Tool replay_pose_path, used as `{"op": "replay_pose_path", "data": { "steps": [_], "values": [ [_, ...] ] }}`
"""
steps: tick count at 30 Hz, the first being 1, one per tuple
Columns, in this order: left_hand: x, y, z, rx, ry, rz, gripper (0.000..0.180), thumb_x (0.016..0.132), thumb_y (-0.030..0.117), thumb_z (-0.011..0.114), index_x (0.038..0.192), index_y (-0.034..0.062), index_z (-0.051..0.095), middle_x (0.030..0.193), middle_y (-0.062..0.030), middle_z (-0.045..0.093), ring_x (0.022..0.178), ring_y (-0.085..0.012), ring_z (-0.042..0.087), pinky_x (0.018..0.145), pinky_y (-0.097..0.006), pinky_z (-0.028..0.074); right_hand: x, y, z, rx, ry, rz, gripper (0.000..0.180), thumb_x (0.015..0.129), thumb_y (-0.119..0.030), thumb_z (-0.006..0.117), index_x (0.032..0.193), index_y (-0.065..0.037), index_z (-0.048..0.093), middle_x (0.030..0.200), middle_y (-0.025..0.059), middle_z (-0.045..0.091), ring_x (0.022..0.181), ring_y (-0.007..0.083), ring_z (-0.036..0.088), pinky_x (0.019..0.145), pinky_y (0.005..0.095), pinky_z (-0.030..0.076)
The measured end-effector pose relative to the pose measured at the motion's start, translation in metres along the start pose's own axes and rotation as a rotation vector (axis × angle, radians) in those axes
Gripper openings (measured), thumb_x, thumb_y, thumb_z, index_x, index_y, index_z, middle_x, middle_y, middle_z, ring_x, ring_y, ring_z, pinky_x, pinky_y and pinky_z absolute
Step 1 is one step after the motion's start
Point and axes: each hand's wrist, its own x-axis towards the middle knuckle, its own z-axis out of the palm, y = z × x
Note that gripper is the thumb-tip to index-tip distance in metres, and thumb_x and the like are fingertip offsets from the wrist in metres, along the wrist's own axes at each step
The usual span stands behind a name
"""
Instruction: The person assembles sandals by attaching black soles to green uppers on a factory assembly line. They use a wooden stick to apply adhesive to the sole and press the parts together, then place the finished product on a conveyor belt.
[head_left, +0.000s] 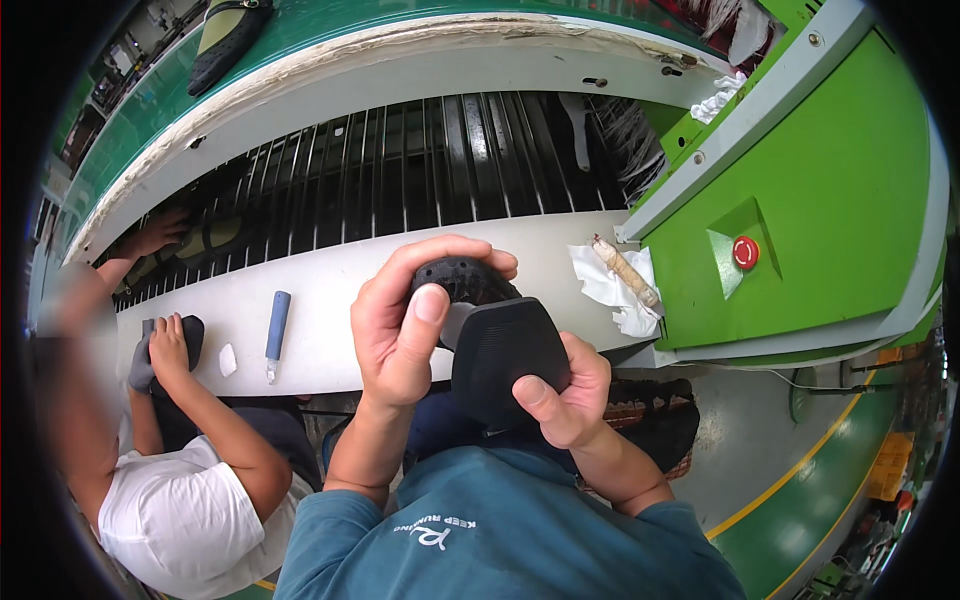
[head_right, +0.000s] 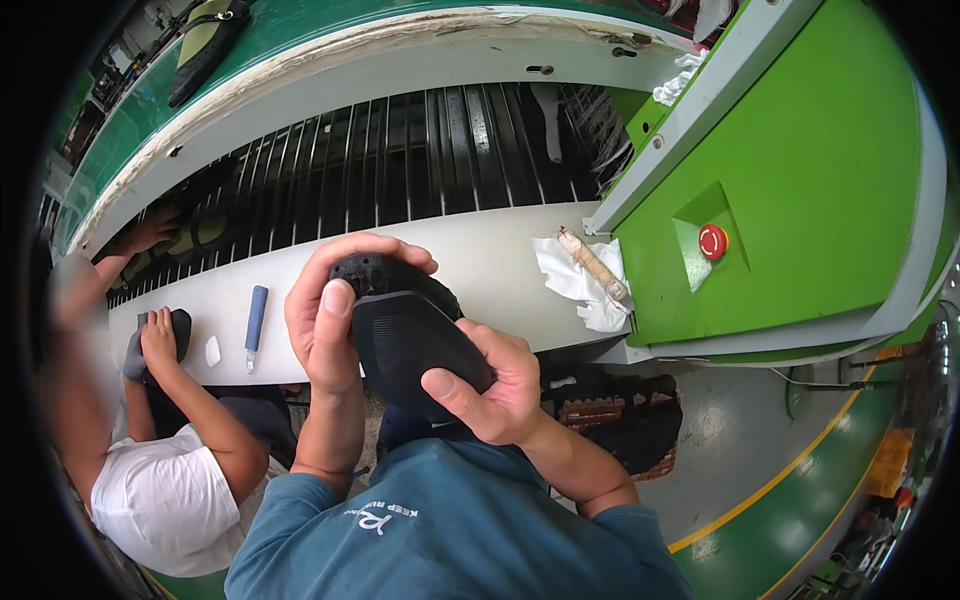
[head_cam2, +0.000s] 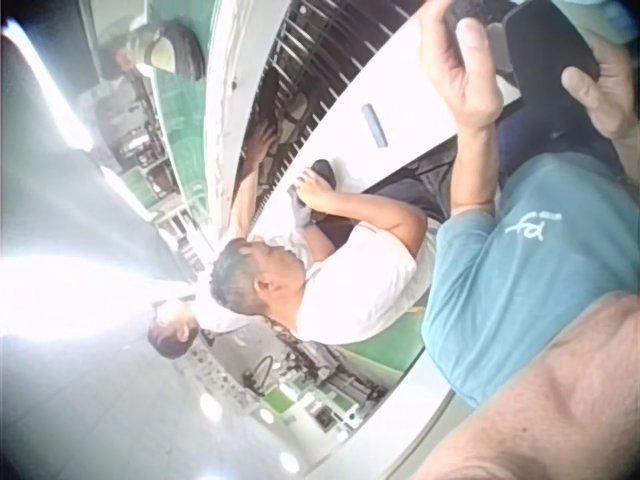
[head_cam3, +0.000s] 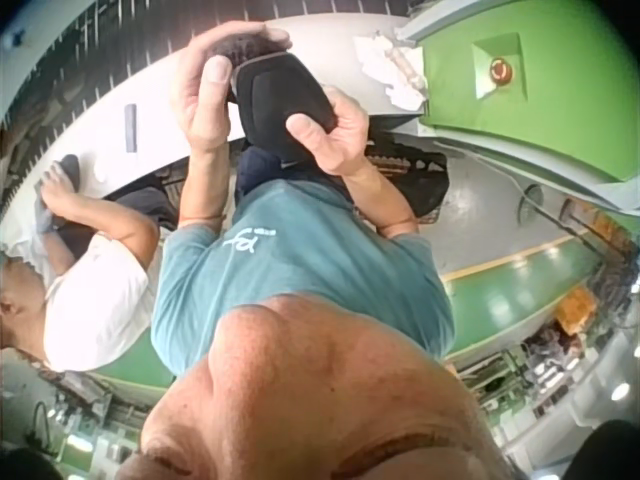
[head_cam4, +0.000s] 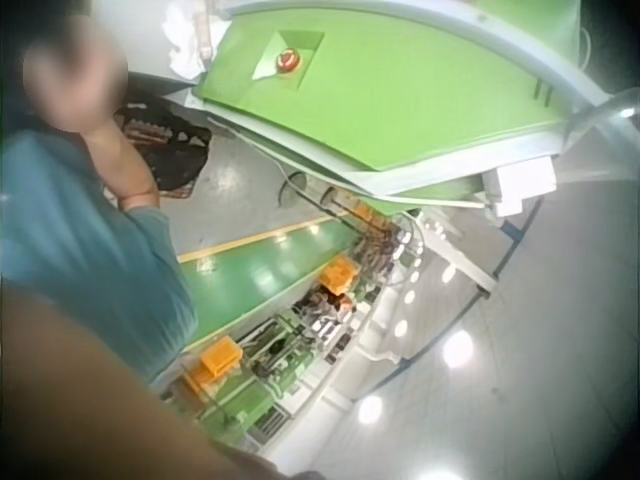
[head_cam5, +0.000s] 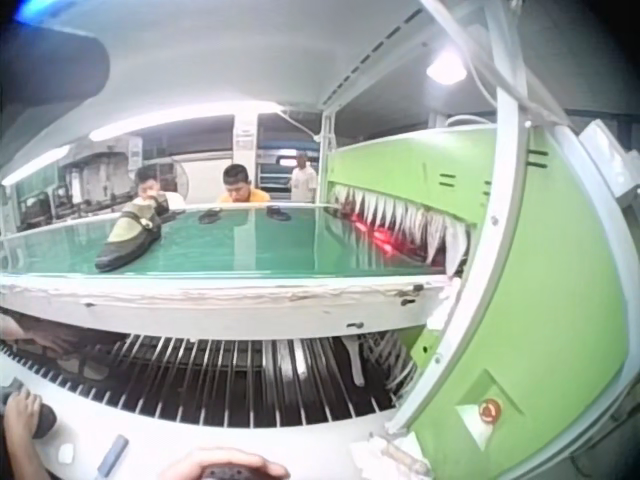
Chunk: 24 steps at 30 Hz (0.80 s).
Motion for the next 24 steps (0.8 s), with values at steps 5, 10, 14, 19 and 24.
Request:
{"op": "replay_pose_path", "data": {
  "steps": [5, 10, 14, 19, 24],
  "values": [
    [-0.005, -0.001, 0.002, 0.074, -0.031, 0.075, 0.049, 0.111, 0.035, 0.052, 0.127, -0.0111, 0.061, 0.109, -0.0273, 0.074, 0.100, -0.0338, 0.075, 0.090, -0.046, 0.063, -0.001, 0.005, -0.001, -0.014, 0.003, -0.019, 0.030, 0.097, -0.015, 0.080, 0.112, 0.009, 0.069, 0.086, 0.0058, 0.070, 0.073, 0.0101, 0.061, 0.065, 0.0257, 0.048],
    [-0.002, -0.005, -0.002, 0.114, -0.012, 0.107, 0.045, 0.112, 0.030, 0.053, 0.128, -0.0112, 0.058, 0.109, -0.0265, 0.074, 0.099, -0.0339, 0.075, 0.090, -0.046, 0.063, 0.002, 0.005, 0.001, 0.000, 0.024, 0.045, 0.032, 0.098, -0.018, 0.078, 0.116, 0.008, 0.069, 0.091, 0.0046, 0.071, 0.077, 0.0093, 0.062, 0.069, 0.0259, 0.050],
    [0.003, -0.011, -0.004, 0.075, -0.045, 0.152, 0.035, 0.109, 0.021, 0.060, 0.128, -0.0076, 0.064, 0.111, -0.0220, 0.078, 0.101, -0.0283, 0.077, 0.093, -0.040, 0.061, 0.007, 0.004, 0.004, 0.019, 0.046, 0.039, 0.031, 0.101, -0.019, 0.076, 0.119, 0.006, 0.070, 0.094, 0.0028, 0.072, 0.082, 0.0078, 0.062, 0.074, 0.0254, 0.051],
    [0.013, -0.008, -0.007, 0.032, -0.152, 0.092, 0.033, 0.108, 0.019, 0.061, 0.127, -0.0075, 0.066, 0.111, -0.0205, 0.079, 0.102, -0.0273, 0.078, 0.094, -0.038, 0.061, 0.000, 0.015, -0.006, 0.078, 0.080, 0.056, 0.030, 0.101, -0.019, 0.075, 0.120, 0.005, 0.070, 0.094, 0.0030, 0.072, 0.082, 0.0081, 0.063, 0.073, 0.0256, 0.051],
    [0.010, -0.006, -0.001, 0.025, -0.133, 0.060, 0.032, 0.106, 0.018, 0.064, 0.125, -0.0079, 0.068, 0.111, -0.0200, 0.079, 0.103, -0.0275, 0.078, 0.095, -0.039, 0.061, 0.000, 0.006, -0.003, 0.053, 0.074, 0.024, 0.032, 0.101, -0.019, 0.076, 0.121, 0.006, 0.070, 0.092, 0.0027, 0.072, 0.080, 0.0093, 0.064, 0.073, 0.0264, 0.053]
  ]
}}
